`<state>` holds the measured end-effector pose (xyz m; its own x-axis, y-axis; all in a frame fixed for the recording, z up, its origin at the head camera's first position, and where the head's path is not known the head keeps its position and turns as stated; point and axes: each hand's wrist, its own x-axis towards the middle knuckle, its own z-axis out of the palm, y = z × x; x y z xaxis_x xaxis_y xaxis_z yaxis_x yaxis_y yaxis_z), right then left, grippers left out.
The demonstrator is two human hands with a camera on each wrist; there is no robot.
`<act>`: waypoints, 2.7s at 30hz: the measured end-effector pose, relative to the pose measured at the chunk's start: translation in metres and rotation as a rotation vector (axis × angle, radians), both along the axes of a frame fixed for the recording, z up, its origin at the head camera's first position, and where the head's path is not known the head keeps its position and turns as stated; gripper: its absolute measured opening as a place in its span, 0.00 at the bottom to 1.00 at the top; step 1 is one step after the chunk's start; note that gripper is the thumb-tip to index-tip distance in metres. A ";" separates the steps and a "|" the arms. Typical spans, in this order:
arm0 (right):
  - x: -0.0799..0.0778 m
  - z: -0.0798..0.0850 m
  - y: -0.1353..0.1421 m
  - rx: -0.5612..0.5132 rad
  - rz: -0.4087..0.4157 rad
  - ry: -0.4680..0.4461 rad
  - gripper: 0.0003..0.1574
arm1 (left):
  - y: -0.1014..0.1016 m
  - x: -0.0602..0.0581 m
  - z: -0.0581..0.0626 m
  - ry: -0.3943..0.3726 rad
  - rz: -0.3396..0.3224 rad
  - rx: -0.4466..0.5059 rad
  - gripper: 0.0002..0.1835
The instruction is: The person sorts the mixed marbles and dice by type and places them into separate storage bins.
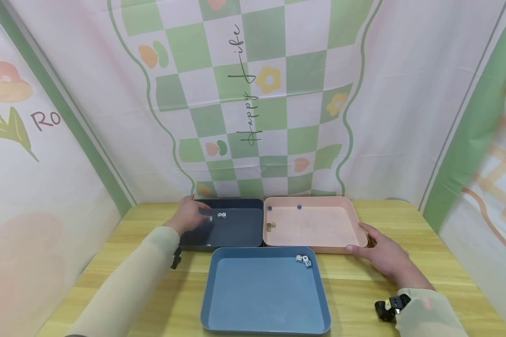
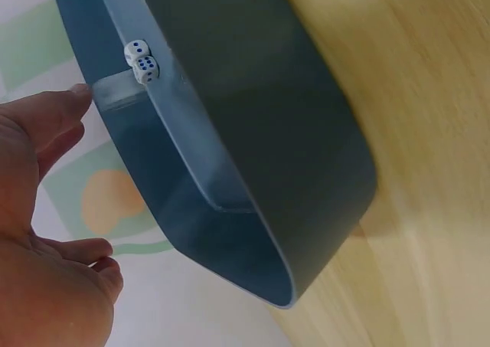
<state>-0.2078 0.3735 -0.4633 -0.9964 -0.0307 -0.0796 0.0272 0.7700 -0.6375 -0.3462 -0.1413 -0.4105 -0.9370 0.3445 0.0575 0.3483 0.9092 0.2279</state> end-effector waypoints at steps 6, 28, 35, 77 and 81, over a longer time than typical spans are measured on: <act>0.000 0.000 0.000 0.002 0.007 0.015 0.64 | -0.002 0.001 -0.002 -0.036 0.021 0.026 0.18; -0.001 -0.002 0.002 0.020 -0.003 0.018 0.65 | 0.087 0.044 0.014 -0.120 -0.254 0.073 0.17; 0.000 0.000 0.000 0.009 -0.011 0.001 0.66 | 0.131 0.070 0.011 -0.074 -0.393 0.047 0.16; 0.002 -0.001 0.000 0.010 -0.004 0.029 0.64 | 0.205 0.097 -0.027 -0.091 -0.511 -0.280 0.09; 0.002 -0.001 0.000 0.012 -0.002 0.030 0.64 | 0.204 0.098 -0.027 -0.092 -0.540 -0.283 0.08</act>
